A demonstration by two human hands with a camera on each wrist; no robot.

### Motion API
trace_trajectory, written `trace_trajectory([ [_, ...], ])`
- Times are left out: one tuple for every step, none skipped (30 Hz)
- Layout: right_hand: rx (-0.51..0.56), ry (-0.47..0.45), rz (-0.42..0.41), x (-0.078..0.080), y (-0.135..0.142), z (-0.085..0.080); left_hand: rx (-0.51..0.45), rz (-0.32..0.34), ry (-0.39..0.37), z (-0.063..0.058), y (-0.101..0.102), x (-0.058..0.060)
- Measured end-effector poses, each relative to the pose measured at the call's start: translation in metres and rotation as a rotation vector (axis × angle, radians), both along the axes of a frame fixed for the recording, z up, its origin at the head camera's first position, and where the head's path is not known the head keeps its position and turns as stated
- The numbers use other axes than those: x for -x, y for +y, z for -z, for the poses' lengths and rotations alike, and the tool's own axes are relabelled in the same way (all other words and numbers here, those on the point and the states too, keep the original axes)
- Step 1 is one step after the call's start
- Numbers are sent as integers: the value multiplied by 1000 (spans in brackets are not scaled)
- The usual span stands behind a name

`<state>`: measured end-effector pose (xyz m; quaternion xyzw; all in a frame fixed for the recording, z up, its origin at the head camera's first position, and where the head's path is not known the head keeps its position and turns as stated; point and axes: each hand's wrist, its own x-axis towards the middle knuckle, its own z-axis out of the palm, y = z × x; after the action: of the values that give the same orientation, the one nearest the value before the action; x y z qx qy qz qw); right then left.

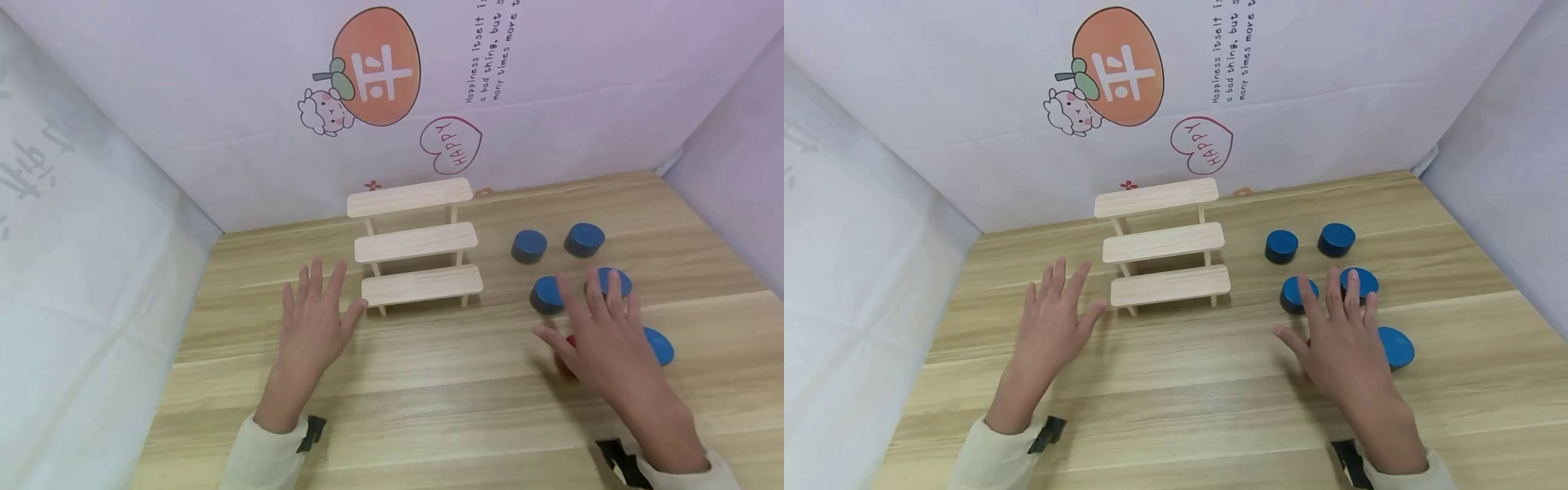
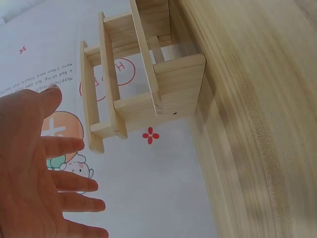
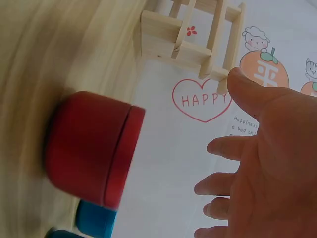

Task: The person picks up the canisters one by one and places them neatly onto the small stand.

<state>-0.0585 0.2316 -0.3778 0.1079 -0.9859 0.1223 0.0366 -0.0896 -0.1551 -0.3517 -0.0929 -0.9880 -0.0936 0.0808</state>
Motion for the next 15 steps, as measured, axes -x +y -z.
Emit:
trace_trajectory([
  [5,-6,7,-1,1,1,-5,-1,-1,0,0,1],
  [11,-10,14,-1,2,2,-8,-2,-4,0,0,2],
  [16,-16,21,-2,3,3,-8,-3,-6,0,0,3],
  [21,-25,28,-2,4,4,-6,-3,-7,1,0,4],
  [24,-33,34,-3,5,5,-3,-3,-6,1,0,4],
  [29,-42,40,-3,7,6,-2,-2,-5,1,1,5],
  [35,-51,46,-4,9,7,0,-1,-4,1,1,6],
  [38,-58,53,-4,12,7,2,1,-1,1,1,7],
  [41,-65,56,-5,14,8,3,2,0,1,1,8],
  [40,-66,60,-6,17,8,1,4,0,0,2,9],
  [38,-64,63,-7,20,9,-2,6,0,0,2,10],
  [38,-63,66,-7,24,9,-4,8,1,0,2,11],
  [35,-65,68,-8,26,10,-7,8,-1,0,2,12],
  [33,-65,70,-9,29,10,-10,8,-1,-1,2,13],
  [32,-69,72,-10,31,11,-13,8,-1,-1,1,14],
])
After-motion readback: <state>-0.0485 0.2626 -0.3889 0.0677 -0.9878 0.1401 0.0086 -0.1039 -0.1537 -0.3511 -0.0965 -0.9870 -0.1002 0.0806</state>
